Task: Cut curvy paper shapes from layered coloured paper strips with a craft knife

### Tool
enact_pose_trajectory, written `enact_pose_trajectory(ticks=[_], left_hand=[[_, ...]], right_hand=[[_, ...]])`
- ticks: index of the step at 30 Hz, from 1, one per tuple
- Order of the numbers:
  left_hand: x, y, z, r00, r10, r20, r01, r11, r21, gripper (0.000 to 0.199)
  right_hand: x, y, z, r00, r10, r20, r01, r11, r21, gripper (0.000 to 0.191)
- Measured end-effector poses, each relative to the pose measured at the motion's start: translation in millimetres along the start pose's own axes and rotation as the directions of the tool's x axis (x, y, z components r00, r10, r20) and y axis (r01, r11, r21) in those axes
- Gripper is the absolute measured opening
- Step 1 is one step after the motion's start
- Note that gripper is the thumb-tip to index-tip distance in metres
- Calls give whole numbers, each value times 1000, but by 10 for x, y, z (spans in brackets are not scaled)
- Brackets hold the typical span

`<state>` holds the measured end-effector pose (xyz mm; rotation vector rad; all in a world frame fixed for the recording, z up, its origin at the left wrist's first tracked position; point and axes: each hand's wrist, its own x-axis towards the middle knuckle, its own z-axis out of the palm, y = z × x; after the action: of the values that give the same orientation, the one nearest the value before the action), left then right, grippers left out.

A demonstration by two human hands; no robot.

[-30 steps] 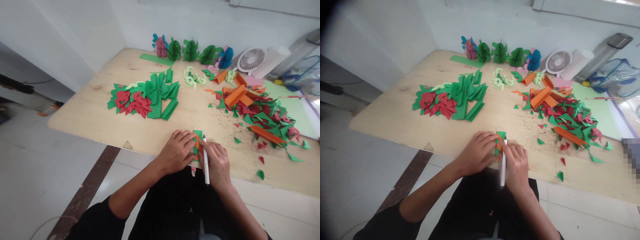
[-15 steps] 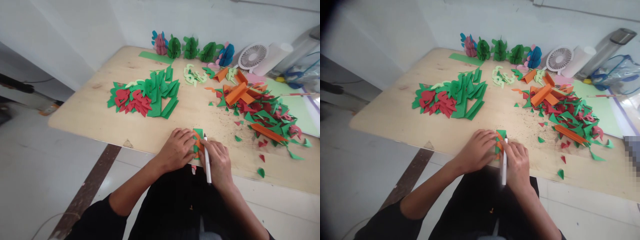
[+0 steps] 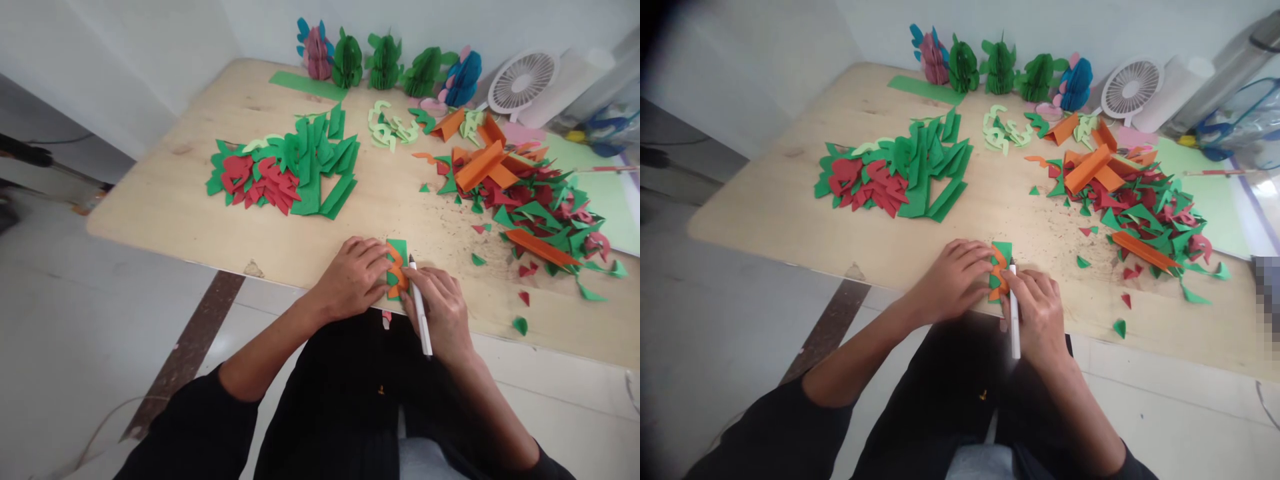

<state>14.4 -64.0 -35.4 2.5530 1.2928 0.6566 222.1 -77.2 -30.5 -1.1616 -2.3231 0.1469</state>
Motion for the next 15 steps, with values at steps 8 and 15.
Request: enact_pose_trajectory(ticks=[8,15], left_hand=[[-2,-24,-1,1000,22,-1,-22,1000,9,29],[-4,-34,4,1000,16,-15,-17,1000,-23,29]], right_hand=[[3,-9,4,1000,-2,-18,2,1000,-5,30],[-8,0,14,1000,-4,-22,4,1000,11,33]])
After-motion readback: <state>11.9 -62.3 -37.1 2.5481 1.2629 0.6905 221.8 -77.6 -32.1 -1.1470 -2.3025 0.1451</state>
